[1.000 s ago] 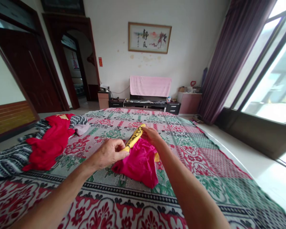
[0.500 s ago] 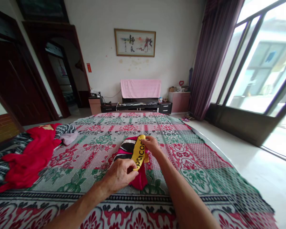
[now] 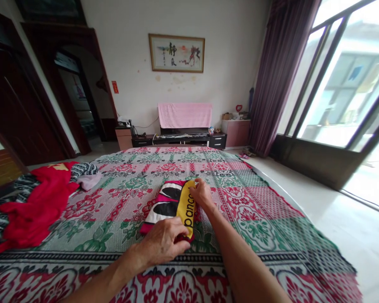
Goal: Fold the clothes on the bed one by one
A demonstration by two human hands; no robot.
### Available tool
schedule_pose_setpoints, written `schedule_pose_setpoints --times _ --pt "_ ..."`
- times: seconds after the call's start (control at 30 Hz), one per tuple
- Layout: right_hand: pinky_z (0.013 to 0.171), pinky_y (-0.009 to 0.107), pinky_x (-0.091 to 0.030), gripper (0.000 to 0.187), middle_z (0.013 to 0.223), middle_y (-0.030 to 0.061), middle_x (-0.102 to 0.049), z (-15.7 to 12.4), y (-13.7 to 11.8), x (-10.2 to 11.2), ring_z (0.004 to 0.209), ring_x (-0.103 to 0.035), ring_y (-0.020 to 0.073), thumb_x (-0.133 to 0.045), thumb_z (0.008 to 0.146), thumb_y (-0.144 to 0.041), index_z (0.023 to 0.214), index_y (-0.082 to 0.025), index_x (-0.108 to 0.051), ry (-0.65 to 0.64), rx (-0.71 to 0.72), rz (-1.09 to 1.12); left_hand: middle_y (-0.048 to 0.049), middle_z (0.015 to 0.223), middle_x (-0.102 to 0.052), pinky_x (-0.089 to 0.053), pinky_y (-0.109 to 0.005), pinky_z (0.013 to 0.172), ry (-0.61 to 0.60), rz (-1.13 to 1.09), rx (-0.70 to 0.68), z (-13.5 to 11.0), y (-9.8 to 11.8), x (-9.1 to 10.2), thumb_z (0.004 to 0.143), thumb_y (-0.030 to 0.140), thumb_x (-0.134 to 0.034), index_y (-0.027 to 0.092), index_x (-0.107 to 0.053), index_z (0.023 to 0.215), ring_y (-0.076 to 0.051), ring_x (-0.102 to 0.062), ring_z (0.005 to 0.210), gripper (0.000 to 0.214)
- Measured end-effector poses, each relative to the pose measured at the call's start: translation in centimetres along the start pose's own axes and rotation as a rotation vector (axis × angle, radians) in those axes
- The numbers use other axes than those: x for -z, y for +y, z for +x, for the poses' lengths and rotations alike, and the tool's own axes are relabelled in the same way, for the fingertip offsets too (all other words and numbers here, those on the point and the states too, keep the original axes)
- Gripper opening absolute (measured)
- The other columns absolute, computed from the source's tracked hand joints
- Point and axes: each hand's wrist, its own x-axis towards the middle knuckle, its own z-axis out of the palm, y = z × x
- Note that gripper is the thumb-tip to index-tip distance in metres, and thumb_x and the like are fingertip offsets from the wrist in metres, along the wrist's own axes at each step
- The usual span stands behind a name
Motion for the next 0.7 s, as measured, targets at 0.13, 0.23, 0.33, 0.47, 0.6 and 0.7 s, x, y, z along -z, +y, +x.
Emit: schedule_pose_setpoints --times 0.13,0.23,0.33,0.47,0.6,0.7 --pt "0.08 0.027 -0.045 0.048 0.111 0.0097 -0.066 0.1 0.5 0.1 0.093 -0.063 0.0197 -0.054 0.076 -0.031 0.122 -0.014 -0.055 0.041 0.015 0.004 -0.0038 0.086 -0.065 -0.044 -0.025 0.072 -0.004 0.0 -0.041 -0.5 -0.6 1.5 0.076 0.033 -0.063 0.02 -0.071 0.089 -0.016 -0.059 0.079 0.02" --pt "0.08 0.028 -0.044 0.046 0.109 0.0091 -0.067 0.1 0.4 0.3 0.097 -0.063 0.0205 -0.047 0.084 -0.039 0.122 -0.015 -0.055 -0.025 -0.009 0.005 -0.005 0.093 -0.063 -0.045 -0.028 0.077 0.021 0.097 -0.041 -1.0 -0.9 2.1 0.072 0.041 -0.068 0.021 -0.069 0.096 -0.019 -0.058 0.086 0.031" --pt "0.081 0.029 -0.043 0.045 0.105 0.0087 -0.069 0.2 0.4 0.4 0.098 -0.063 0.0221 -0.04 0.087 -0.045 0.118 -0.017 -0.059 -0.071 0.005 -0.048 -0.0049 0.096 -0.06 -0.046 -0.03 0.078 -0.018 0.208 -0.067 -1.3 -0.7 1.6 0.068 0.048 -0.071 0.021 -0.066 0.095 -0.021 -0.056 0.091 0.039" --pt "0.082 0.03 -0.042 0.042 0.104 0.0087 -0.07 0.7 0.7 -0.1 0.097 -0.063 0.0234 -0.046 0.085 -0.039 0.119 -0.018 -0.059 -0.066 0.04 -0.117 -0.0049 0.097 -0.058 -0.047 -0.031 0.075 -0.013 0.335 -0.073 -1.4 0.0 0.3 0.079 0.034 -0.062 0.018 -0.059 0.091 -0.021 -0.055 0.091 0.02" --pt "0.081 0.029 -0.043 0.041 0.099 0.008 -0.07 1.0 1.0 -0.6 0.091 -0.064 0.0219 -0.048 0.083 -0.031 0.121 -0.018 -0.058 -0.073 0.104 -0.136 -0.0051 0.093 -0.057 -0.046 -0.03 0.072 0.024 0.404 -0.125 -1.3 0.4 -0.3 0.086 0.018 -0.047 0.017 -0.055 0.089 -0.019 -0.056 0.087 0.009" --pt "0.078 0.028 -0.044 0.04 0.094 0.0069 -0.07 0.8 0.9 -0.6 0.086 -0.064 0.0199 -0.047 0.083 -0.028 0.12 -0.017 -0.058 -0.074 0.14 -0.113 -0.0053 0.091 -0.058 -0.046 -0.03 0.071 0.038 0.401 -0.149 -1.2 0.2 -0.5 0.085 0.016 -0.046 0.017 -0.055 0.088 -0.019 -0.056 0.085 0.01"
